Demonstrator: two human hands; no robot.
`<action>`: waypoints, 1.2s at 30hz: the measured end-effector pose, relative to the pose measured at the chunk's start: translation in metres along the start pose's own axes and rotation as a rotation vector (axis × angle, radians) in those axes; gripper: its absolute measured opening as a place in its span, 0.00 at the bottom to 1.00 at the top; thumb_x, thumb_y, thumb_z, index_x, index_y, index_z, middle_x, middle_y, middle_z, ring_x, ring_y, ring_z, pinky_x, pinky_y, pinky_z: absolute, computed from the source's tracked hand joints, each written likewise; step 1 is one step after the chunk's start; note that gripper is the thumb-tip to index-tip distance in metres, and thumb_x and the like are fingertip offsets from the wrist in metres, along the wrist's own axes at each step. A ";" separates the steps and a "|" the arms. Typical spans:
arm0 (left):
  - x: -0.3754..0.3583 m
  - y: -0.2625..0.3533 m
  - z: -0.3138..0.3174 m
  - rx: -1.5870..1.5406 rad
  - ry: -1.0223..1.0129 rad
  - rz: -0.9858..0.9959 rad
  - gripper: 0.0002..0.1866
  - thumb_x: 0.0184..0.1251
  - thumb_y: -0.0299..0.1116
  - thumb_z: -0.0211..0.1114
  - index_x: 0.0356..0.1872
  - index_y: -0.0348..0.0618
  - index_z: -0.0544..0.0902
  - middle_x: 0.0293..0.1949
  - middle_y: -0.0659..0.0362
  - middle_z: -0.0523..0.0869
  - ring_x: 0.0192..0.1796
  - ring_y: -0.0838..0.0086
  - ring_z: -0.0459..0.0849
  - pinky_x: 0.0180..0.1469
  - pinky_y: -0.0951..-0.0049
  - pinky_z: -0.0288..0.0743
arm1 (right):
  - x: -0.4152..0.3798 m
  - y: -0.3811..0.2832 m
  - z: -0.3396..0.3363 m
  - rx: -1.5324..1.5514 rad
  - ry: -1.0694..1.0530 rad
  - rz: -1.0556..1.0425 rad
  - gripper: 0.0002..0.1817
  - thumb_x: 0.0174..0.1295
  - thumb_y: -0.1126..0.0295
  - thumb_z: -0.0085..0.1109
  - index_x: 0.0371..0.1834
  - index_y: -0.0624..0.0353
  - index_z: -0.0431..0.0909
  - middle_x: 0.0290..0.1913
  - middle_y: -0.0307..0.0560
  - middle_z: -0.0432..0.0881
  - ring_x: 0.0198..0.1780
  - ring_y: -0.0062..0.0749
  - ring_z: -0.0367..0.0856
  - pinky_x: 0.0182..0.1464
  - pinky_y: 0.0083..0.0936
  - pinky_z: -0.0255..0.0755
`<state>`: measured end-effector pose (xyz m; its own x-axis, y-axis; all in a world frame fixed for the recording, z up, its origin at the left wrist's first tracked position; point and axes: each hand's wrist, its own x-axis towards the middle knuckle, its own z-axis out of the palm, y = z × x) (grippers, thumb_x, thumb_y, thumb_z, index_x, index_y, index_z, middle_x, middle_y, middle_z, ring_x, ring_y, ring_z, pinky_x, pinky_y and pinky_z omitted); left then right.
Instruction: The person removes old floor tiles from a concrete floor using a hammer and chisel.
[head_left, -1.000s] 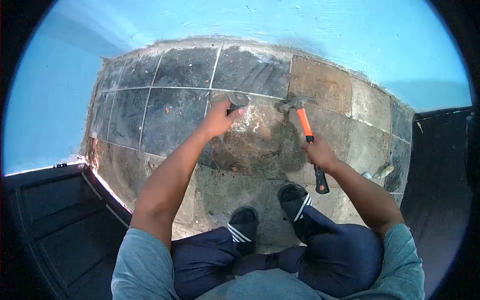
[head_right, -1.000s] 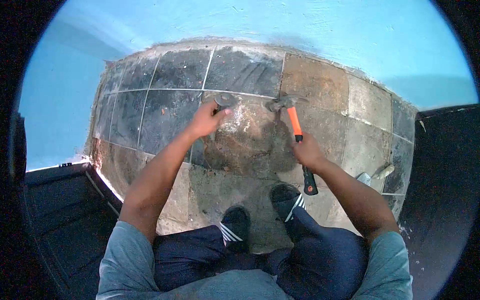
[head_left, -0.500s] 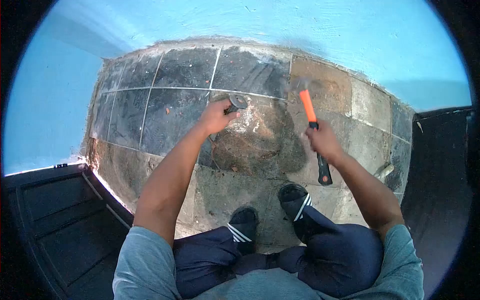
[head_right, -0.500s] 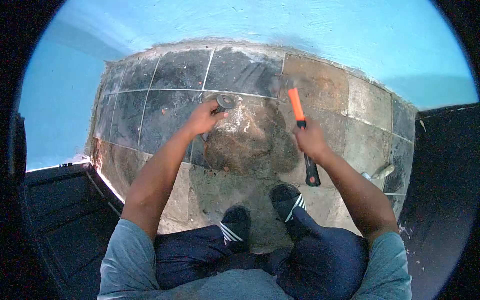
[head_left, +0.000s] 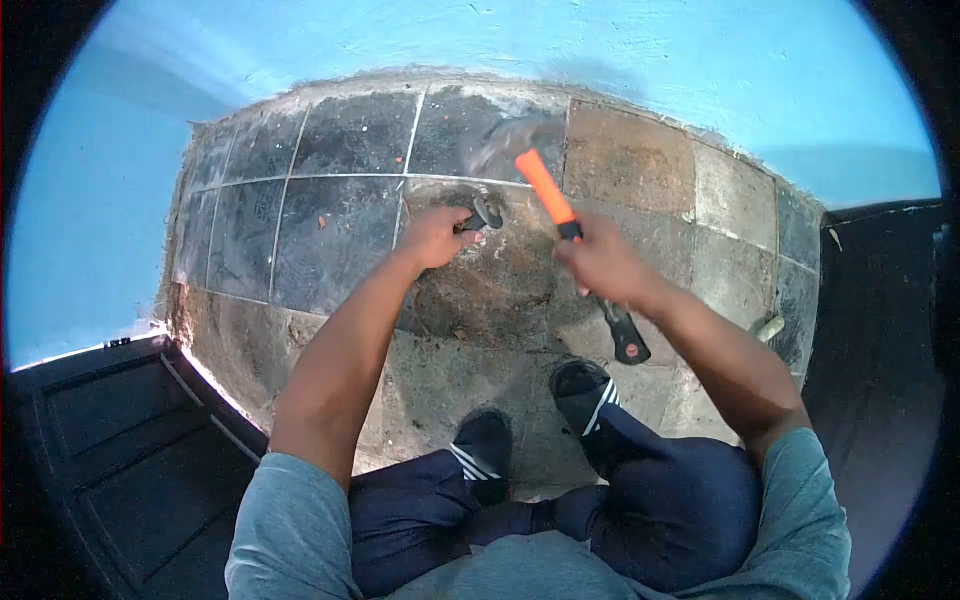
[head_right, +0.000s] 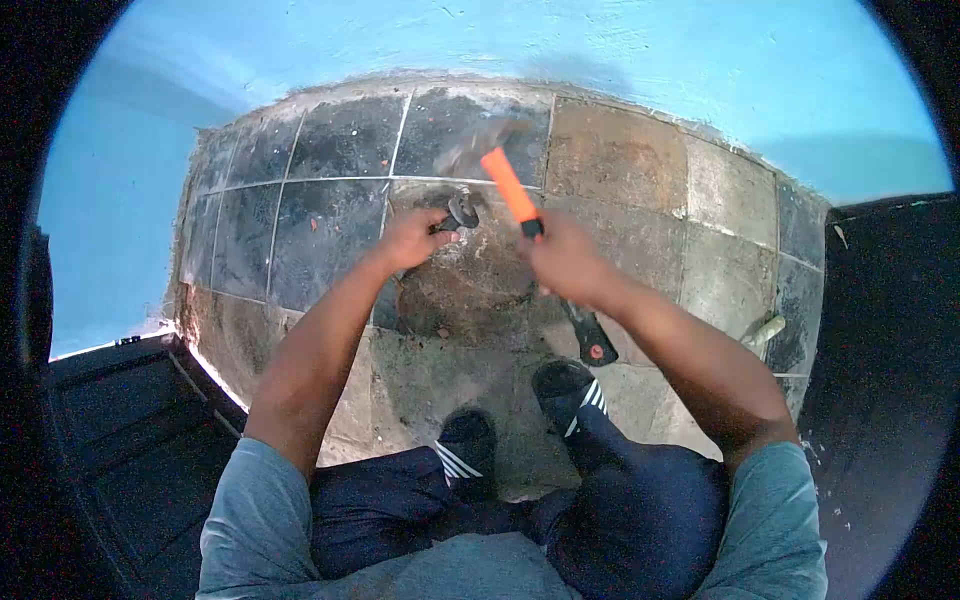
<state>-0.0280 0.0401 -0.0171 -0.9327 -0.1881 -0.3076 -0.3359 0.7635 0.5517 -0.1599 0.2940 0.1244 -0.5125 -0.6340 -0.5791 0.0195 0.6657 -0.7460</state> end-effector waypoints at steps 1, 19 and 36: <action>0.001 -0.004 0.002 -0.036 0.007 0.009 0.23 0.68 0.48 0.72 0.52 0.38 0.85 0.44 0.42 0.89 0.47 0.51 0.88 0.51 0.57 0.78 | 0.004 0.000 -0.007 0.010 0.085 -0.029 0.12 0.65 0.67 0.59 0.43 0.66 0.77 0.28 0.50 0.80 0.25 0.39 0.83 0.30 0.40 0.76; -0.021 -0.024 -0.006 0.075 -0.046 -0.023 0.25 0.67 0.51 0.71 0.55 0.43 0.85 0.50 0.40 0.88 0.54 0.45 0.86 0.56 0.50 0.78 | 0.011 0.060 0.013 -0.184 0.025 -0.060 0.16 0.60 0.64 0.61 0.42 0.67 0.78 0.33 0.64 0.84 0.39 0.63 0.86 0.44 0.48 0.77; -0.040 -0.031 -0.069 -0.078 0.307 -0.343 0.22 0.69 0.46 0.71 0.52 0.36 0.83 0.41 0.44 0.90 0.45 0.47 0.88 0.49 0.56 0.79 | 0.014 0.037 -0.013 -0.004 0.151 0.010 0.07 0.62 0.71 0.58 0.32 0.64 0.73 0.21 0.45 0.75 0.19 0.33 0.78 0.23 0.35 0.71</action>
<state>0.0110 -0.0189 0.0313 -0.7579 -0.6044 -0.2453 -0.6295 0.5791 0.5181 -0.1772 0.3153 0.0928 -0.6357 -0.5613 -0.5299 0.0215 0.6733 -0.7390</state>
